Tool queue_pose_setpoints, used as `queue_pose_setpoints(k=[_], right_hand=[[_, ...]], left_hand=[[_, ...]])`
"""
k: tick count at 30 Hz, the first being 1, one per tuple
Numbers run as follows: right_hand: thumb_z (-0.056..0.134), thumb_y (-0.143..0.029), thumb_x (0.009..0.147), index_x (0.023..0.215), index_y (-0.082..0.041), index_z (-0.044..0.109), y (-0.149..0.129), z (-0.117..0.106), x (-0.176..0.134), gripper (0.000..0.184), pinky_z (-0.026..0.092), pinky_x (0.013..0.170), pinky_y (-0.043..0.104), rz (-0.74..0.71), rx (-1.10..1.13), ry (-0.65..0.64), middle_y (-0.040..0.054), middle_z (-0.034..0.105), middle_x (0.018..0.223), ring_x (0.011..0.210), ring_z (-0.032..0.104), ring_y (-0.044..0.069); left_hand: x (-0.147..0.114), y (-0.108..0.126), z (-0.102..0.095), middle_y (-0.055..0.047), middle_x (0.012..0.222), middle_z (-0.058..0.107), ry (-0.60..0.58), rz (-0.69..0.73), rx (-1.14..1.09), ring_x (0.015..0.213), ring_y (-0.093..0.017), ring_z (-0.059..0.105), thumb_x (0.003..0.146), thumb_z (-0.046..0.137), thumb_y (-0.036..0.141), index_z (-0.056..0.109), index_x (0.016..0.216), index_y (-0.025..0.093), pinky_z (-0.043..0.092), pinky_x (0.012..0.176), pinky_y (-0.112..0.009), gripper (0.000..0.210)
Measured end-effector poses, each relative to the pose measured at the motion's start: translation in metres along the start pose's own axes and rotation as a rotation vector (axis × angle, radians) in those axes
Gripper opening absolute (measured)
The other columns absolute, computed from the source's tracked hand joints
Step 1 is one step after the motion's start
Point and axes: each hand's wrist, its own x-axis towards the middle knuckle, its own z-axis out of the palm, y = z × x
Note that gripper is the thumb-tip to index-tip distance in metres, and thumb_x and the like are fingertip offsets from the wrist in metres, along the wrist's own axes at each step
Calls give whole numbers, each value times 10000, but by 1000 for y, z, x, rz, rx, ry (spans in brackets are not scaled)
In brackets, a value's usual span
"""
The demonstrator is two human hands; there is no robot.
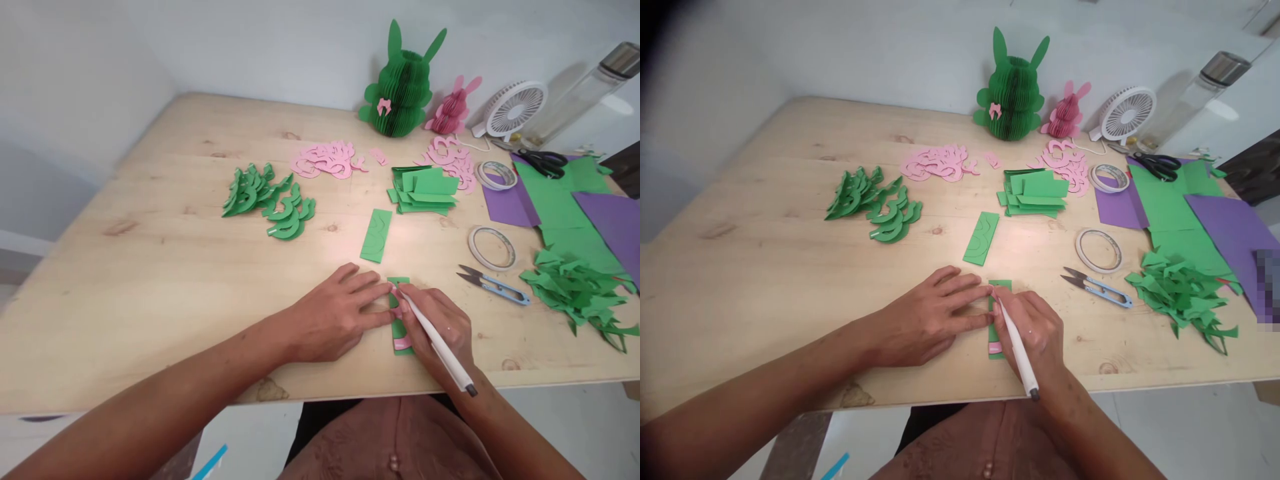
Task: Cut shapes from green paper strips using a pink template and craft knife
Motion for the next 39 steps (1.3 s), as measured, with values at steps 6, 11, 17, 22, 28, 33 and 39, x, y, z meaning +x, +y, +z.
queue_pose_setpoints(k=[6, 11, 17, 22, 28, 33, 39], right_hand=[[560, -80, 911, 1150, -153, 636, 1, 0, 0, 261, 571, 655, 327, -1, 1, -7, 88, 762, 903, 731, 685, 197], [573, -87, 907, 1149, -158, 643, 1, 0, -1, 262, 565, 668, 328, 15, 17, -23, 91, 761, 921, 748, 689, 201], [581, -148, 916, 1075, -204, 683, 1, -2, -4, 197, 564, 718, 300, 236, 195, 14, 56, 755, 946, 806, 701, 178], [612, -264, 910, 951, -241, 696, 4, -7, -3, 96, 559, 634, 260, 513, 389, -36, 4, 742, 823, 710, 689, 150], [682, -315, 852, 886, -237, 633, 5, -4, -3, 98, 521, 560, 239, 691, 508, 5, 2, 707, 781, 723, 684, 162], [677, -325, 850, 839, -224, 618, 5, -2, -4, 118, 484, 514, 233, 690, 487, -10, 2, 687, 731, 636, 641, 144], [636, -298, 870, 825, -214, 622, 1, -3, 1, 96, 445, 461, 215, 598, 393, -66, -11, 668, 683, 538, 576, 112]], left_hand=[[0, 0, 0, -122, 1424, 508, 6, 3, 5, 1265, -295, 458, 891, 502, 166, 554, 1327, 243, 358, 1048, -497, 446], [1, -1, -1, -119, 1418, 512, -2, 5, -4, 1272, -300, 451, 884, 504, 163, 552, 1339, 248, 351, 1046, -498, 465], [1, -3, 0, -104, 1432, 503, 9, 5, -19, 1273, -293, 452, 887, 501, 164, 566, 1329, 269, 347, 1046, -488, 459], [1, -3, 1, -103, 1419, 515, 21, -3, -28, 1272, -289, 453, 881, 494, 156, 590, 1299, 273, 351, 1040, -479, 445], [2, -3, 0, -98, 1396, 528, 11, -6, -53, 1277, -289, 446, 890, 486, 166, 592, 1294, 276, 339, 1048, -490, 432], [1, -3, 1, -100, 1412, 520, 17, -3, -64, 1273, -289, 443, 882, 508, 167, 598, 1287, 272, 332, 1055, -489, 428], [1, -3, 0, -93, 1418, 520, 27, -8, -50, 1294, -300, 433, 876, 515, 166, 597, 1295, 273, 325, 1067, -499, 440]])
